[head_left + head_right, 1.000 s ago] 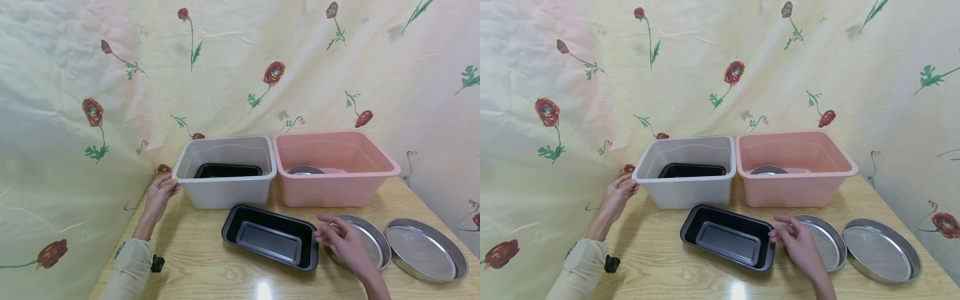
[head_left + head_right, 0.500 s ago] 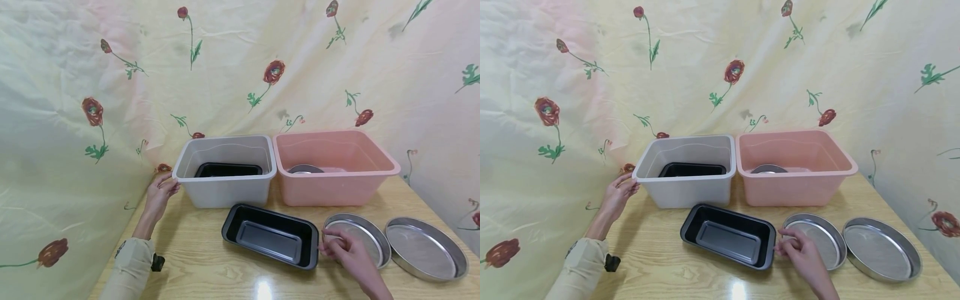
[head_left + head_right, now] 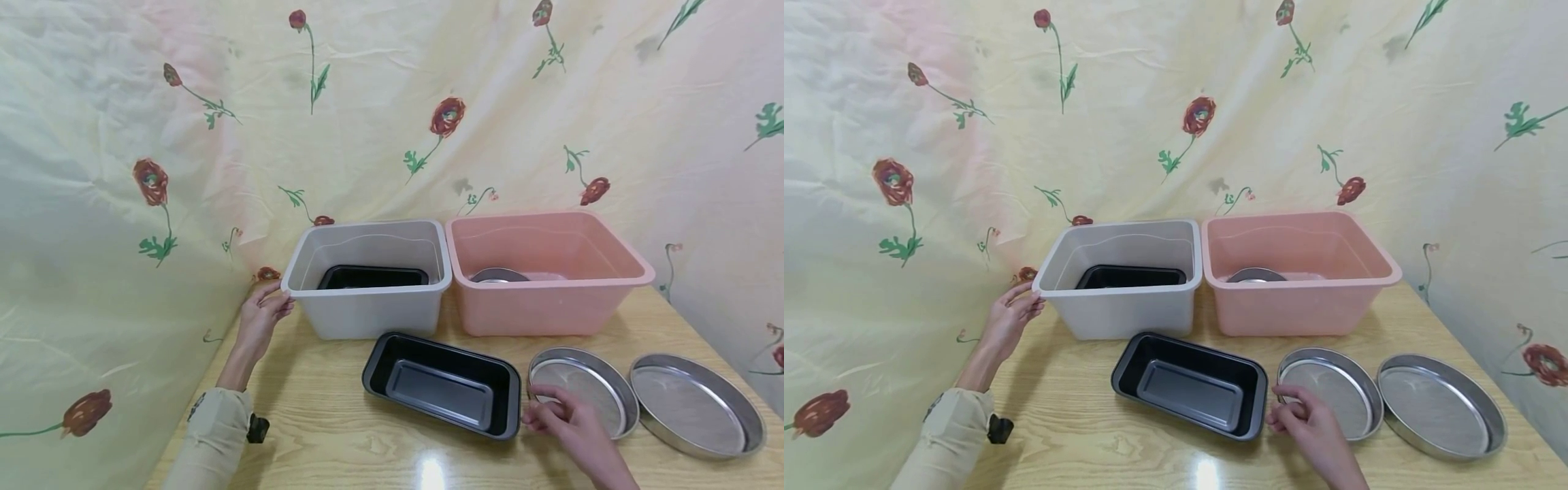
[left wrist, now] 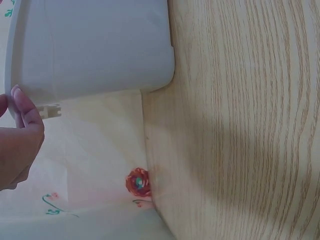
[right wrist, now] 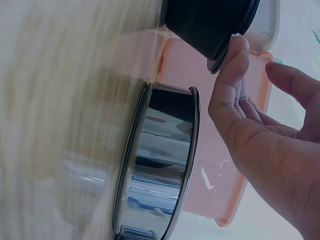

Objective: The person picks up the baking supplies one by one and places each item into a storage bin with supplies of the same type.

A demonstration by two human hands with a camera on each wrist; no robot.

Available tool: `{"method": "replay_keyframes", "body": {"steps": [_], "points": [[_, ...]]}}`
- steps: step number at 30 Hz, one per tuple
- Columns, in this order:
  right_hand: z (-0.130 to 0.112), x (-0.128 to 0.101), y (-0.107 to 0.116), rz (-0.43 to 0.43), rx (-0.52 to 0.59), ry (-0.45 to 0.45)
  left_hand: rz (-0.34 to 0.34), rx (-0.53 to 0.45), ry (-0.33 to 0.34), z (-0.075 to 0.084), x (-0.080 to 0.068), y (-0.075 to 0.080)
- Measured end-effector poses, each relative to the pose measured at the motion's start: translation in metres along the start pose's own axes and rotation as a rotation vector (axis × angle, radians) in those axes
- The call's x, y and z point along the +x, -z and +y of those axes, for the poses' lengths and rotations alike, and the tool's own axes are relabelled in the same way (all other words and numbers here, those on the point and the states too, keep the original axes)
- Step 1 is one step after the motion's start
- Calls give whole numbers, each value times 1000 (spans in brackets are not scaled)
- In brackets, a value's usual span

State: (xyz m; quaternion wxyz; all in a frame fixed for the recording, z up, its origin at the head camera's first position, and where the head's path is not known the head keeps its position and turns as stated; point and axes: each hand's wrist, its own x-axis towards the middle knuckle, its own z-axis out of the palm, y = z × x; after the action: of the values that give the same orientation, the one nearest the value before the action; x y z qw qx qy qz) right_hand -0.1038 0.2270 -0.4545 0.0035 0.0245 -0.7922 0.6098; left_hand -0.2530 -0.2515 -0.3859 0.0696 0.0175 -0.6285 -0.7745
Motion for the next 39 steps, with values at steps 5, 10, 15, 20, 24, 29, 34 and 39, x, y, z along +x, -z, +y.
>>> {"method": "replay_keyframes", "body": {"steps": [5, 10, 15, 20, 24, 29, 34, 39], "points": [[2, 0, 0, -107, -42, 17, 4, -5, 1, 0, 1, 0], [2, 0, 0, -198, -34, -55, 2, -18, 7, 0, 1, 0], [3, 0, -2, -252, 6, -86, 6, -14, 15, -1, 2, 0], [5, 0, -5, -276, 27, -53, 4, -11, 6, -1, 2, 0], [5, 0, -7, -273, 30, -76, -5, -23, -9, -2, 2, 1], [5, 0, -10, -272, 1, -63, -15, -28, -17, -2, 2, 2], [4, 0, -11, -267, 1, -62, -16, -34, -15, -1, 2, 2], [3, 0, -13, -264, 64, -106, -11, -45, -14, -2, 2, 2]]}}
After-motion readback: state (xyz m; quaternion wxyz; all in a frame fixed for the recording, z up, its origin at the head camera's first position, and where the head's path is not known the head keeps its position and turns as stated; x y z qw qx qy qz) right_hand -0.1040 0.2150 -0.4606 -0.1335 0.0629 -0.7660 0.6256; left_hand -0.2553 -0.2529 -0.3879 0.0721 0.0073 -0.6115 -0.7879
